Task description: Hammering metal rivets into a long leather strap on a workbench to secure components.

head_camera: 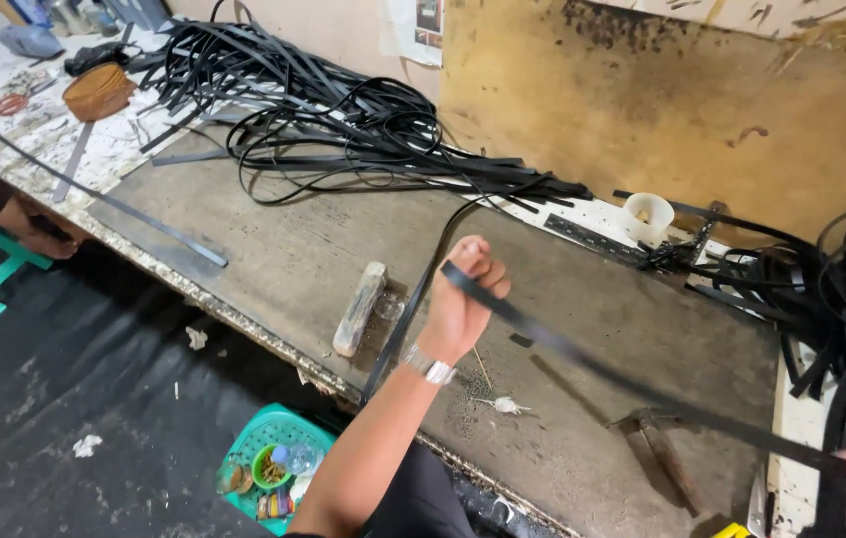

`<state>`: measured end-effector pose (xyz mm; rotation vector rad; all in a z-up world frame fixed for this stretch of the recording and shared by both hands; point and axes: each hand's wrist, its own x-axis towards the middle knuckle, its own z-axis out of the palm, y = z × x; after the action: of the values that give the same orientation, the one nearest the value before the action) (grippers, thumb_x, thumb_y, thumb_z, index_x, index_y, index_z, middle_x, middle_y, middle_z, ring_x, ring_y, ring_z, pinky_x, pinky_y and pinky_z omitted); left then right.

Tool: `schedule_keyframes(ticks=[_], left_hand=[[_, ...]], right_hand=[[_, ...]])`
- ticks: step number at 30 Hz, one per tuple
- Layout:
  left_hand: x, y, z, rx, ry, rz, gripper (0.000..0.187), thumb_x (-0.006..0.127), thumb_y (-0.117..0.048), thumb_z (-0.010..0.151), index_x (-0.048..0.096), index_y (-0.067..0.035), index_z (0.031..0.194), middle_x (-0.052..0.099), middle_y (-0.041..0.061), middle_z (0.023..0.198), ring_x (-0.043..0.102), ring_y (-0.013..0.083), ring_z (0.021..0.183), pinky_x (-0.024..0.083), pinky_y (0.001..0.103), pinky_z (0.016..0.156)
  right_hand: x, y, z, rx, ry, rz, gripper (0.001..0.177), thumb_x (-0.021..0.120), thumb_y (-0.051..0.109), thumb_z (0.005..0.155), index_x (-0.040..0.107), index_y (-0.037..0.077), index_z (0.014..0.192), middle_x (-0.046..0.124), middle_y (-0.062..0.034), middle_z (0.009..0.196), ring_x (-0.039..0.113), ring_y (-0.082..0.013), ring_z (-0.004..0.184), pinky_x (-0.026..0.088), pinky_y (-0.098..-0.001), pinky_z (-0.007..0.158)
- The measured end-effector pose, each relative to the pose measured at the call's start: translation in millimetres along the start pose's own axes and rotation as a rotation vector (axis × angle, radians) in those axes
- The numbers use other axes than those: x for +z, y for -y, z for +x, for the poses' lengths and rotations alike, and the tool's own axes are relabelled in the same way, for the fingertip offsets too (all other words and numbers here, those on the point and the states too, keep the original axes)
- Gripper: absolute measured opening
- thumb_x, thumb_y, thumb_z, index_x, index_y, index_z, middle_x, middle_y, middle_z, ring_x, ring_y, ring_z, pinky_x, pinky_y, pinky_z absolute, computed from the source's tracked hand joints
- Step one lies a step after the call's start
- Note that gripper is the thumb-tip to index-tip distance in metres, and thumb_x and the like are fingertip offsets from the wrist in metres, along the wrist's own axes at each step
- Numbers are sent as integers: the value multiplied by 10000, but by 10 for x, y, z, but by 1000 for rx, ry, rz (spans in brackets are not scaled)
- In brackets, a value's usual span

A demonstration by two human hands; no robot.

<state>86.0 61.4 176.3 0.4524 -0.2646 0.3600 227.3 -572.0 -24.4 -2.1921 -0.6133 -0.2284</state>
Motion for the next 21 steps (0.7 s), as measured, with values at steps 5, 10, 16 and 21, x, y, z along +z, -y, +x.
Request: schedule_keyframes(ticks=[5,10,16,21], left_hand=[[401,-800,-374,-49,371,247,57,624,-52,1028,618,-70,1082,493,2,901,465,101,792,447,206,728],[774,-1736,-674,-3,470,438,345,696,-231,860,569,-61,1132,422,42,989,436,178,942,437,327,853],[428,-2718,-341,702,307,1503,148,457,-85,1055,515,-106,921,541,12,912,529,108,811,516,180,744],[-168,-3422,796,1033,345,2131,248,713,-164,1089,588,14,970,440,126,910,510,349,780,437,431,758]], right_hand=[[674,2749,453,68,-78,-659,420,577,491,948,788,205,1173,739,-81,1116,677,-282,1174,482,-401,1074],[1236,3294,1066,40,-86,-672,621,369,682,963,798,238,1033,743,-56,975,661,-292,1033,456,-410,880],[1807,3802,1874,-623,-334,-547,420,472,459,1036,686,99,1007,639,-93,914,598,-335,862,460,-426,833],[2345,4013,3014,-880,-577,-432,362,507,365,1104,603,33,996,481,-109,831,551,-353,746,479,-461,744]])
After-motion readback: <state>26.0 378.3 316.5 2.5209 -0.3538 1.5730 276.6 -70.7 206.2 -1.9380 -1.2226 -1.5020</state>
